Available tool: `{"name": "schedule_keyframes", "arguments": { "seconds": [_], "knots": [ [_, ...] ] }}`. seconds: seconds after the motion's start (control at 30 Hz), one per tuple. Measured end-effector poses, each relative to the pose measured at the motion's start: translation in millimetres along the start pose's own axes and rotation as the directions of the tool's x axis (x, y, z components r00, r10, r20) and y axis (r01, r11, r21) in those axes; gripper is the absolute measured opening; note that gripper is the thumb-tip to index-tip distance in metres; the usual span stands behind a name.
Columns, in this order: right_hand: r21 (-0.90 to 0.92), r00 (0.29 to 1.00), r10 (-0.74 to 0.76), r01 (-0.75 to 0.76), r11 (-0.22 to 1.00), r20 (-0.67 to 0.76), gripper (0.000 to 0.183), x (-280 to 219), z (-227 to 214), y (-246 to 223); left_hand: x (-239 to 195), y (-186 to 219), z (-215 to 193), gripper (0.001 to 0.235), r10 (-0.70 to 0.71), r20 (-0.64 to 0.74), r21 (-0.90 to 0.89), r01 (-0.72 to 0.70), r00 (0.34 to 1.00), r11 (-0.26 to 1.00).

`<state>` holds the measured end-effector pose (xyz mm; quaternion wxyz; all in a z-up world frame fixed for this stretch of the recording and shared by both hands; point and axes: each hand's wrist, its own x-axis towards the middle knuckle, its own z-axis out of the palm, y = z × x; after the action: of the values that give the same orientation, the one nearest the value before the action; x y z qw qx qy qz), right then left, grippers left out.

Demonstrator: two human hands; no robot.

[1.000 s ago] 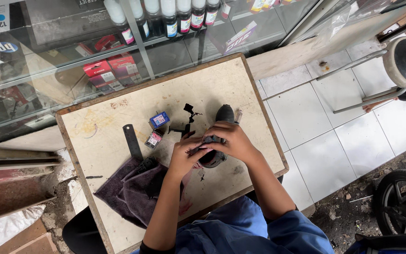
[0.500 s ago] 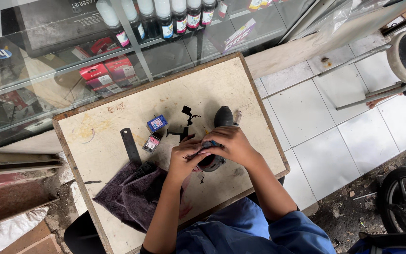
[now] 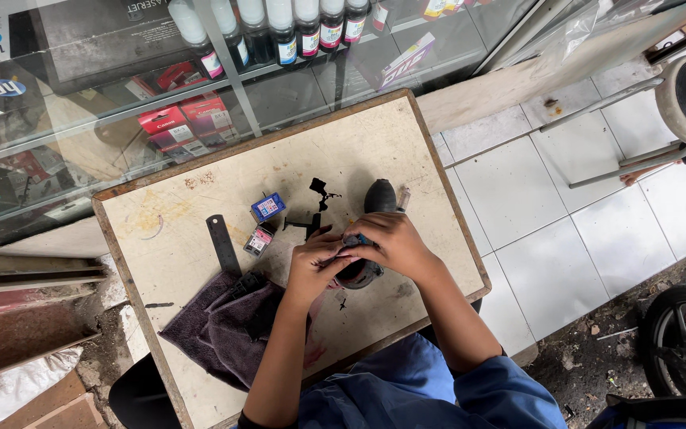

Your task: The person refills a printer ink cartridge using a syringe. They draw ink from a container, inject it into the cartridge, and repeat the process multiple times.

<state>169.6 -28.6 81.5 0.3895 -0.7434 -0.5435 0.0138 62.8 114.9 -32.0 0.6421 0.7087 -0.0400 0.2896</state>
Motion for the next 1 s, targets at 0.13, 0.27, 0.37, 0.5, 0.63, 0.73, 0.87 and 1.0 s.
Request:
{"name": "schedule_keyframes", "arguments": {
  "seconds": [0.13, 0.27, 0.37, 0.5, 0.63, 0.73, 0.87, 1.0],
  "knots": [
    [-0.017, 1.0, -0.013, 0.013, 1.0, -0.001, 0.025, -0.6, 1.0, 1.1, 1.9, 5.1, -0.5, 0.011, 0.0, 0.002, -0.023, 0.001, 1.0, 1.0],
    [-0.039, 1.0, -0.015, 0.014, 0.999, -0.005, 0.023, 0.8, 0.7, -1.3, 6.6, 11.7, -0.9, 0.011, 0.001, 0.012, -0.026, 0.0, 1.0, 1.0],
    [-0.054, 1.0, -0.026, 0.026, 0.998, -0.006, 0.024, 0.9, 0.8, -1.5, 6.2, 9.1, -1.5, 0.011, 0.006, 0.011, -0.033, -0.005, 1.0, 0.999],
    [-0.063, 0.999, -0.048, 0.047, 0.997, -0.001, 0.023, 2.0, -2.1, -5.1, 7.9, 12.2, -2.0, 0.012, -0.002, 0.02, -0.045, 0.003, 1.0, 0.999],
    [-0.079, 0.999, -0.053, 0.053, 0.995, 0.006, 0.022, 2.1, -2.4, -5.2, 7.0, 12.4, -3.3, 0.013, -0.006, 0.017, -0.04, 0.007, 1.0, 0.999],
    [-0.093, 0.998, -0.055, 0.056, 0.994, 0.007, 0.022, 1.8, -1.6, -4.8, 5.7, 9.6, -3.9, 0.014, -0.006, 0.027, -0.026, 0.007, 1.0, 1.0],
    [-0.101, 0.998, -0.061, 0.062, 0.993, 0.012, 0.022, 1.1, -1.9, -4.3, 6.0, 9.4, -3.9, 0.013, 0.001, 0.024, -0.029, 0.0, 1.0, 1.0],
    [-0.106, 0.998, -0.062, 0.063, 0.992, 0.012, 0.023, 3.2, -3.3, -7.0, 7.5, 13.9, -4.4, 0.013, 0.006, 0.03, -0.015, -0.006, 1.0, 1.0]
  ]
}}
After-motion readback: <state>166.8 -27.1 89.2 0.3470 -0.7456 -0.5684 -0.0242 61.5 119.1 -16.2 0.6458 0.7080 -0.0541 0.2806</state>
